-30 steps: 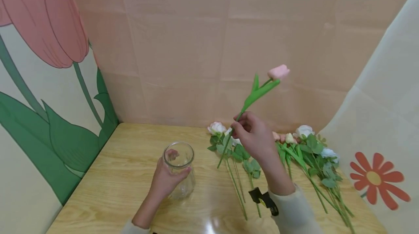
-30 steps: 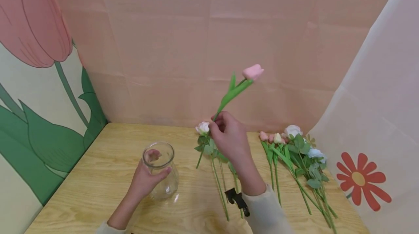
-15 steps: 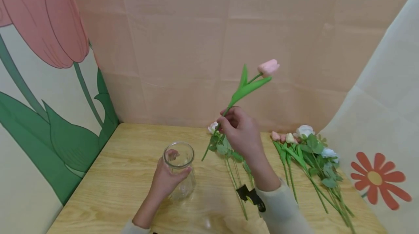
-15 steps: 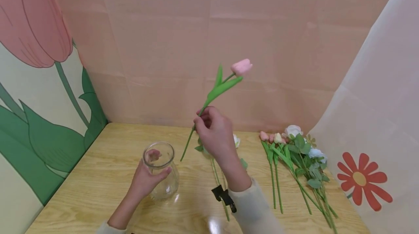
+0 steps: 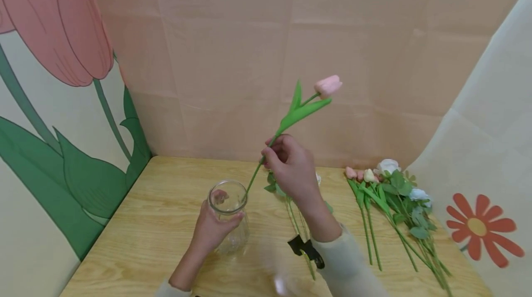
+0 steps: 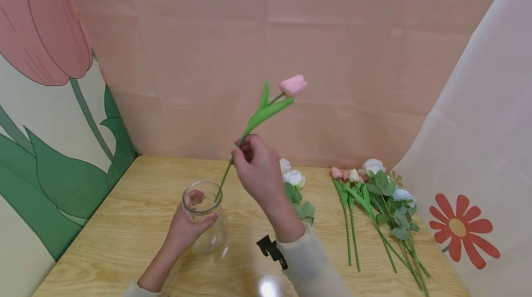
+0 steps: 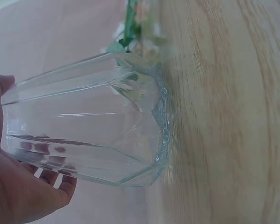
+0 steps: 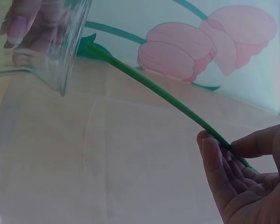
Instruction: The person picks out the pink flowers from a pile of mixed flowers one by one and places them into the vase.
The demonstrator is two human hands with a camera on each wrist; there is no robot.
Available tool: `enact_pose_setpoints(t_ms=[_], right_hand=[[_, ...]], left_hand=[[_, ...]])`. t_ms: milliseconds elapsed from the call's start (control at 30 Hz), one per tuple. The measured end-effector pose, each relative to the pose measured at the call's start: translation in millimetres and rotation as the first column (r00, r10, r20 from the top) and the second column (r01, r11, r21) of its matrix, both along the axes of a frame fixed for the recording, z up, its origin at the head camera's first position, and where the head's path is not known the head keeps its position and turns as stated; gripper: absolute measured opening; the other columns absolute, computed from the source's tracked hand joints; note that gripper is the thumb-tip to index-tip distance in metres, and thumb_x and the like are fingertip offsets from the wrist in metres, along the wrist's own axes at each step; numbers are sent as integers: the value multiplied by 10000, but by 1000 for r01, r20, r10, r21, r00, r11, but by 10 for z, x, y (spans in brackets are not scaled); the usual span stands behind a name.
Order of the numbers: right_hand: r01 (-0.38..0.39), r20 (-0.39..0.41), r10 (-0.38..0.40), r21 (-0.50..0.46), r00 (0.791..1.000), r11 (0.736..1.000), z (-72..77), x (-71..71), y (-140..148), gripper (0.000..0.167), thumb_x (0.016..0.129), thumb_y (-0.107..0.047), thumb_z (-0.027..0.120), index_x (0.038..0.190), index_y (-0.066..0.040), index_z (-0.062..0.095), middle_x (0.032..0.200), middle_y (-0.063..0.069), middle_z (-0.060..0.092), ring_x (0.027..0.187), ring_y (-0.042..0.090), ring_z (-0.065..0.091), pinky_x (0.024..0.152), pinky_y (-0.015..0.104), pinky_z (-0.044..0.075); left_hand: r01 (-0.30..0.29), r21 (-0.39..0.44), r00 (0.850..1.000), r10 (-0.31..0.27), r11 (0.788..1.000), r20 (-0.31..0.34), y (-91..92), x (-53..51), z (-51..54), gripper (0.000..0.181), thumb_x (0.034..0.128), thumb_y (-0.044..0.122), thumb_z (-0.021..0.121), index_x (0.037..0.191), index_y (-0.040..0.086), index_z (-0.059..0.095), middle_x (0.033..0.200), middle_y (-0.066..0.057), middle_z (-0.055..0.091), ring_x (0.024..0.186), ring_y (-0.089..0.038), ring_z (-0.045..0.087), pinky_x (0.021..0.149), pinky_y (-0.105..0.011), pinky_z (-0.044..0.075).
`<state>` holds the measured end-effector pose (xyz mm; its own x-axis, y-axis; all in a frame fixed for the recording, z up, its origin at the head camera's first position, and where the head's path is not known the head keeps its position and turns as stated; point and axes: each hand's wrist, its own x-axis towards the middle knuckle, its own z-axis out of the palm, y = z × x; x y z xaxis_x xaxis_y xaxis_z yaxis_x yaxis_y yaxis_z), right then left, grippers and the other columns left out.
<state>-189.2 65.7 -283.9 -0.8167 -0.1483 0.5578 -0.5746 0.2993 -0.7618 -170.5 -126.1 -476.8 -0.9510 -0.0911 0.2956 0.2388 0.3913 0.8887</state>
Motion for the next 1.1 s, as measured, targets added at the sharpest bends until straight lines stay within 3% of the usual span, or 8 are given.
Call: enact_pose_setpoints(t_ms=[233, 533, 1100], right_hand=[[-17, 9, 16, 25, 1000, 1000, -36, 9, -48, 80, 948, -25, 666, 1022, -1, 649, 831, 116, 722, 701, 293, 702, 595, 250, 574], [-25, 46, 20, 108, 999, 994, -112, 31, -63, 67, 969, -69, 653, 1031, -46, 662, 846, 83, 722, 695, 132, 678, 614, 274, 568], [8, -3, -8, 184, 1000, 983, -307, 28, -165, 53, 927, -37, 676, 973, -63, 678, 825, 37, 722, 722, 112, 668, 681, 279, 573]], left_hand=[[15, 0, 1000, -15, 1000, -15, 32, 11, 11, 690, 762, 331, 889, 1304, 144, 504, 1338, -110, 537, 1268, -400, 517, 970, -684, 464], [3, 15, 1000, -3, 1000, 18, 57, 33, 34, 698, 758, 283, 892, 1328, 162, 507, 1351, -73, 540, 1302, -377, 510, 1023, -671, 434], [0, -3, 1000, 0, 1000, -9, 51, 13, 34, 699, 755, 302, 897, 1317, 169, 503, 1316, -52, 553, 1277, -347, 531, 1014, -646, 455]])
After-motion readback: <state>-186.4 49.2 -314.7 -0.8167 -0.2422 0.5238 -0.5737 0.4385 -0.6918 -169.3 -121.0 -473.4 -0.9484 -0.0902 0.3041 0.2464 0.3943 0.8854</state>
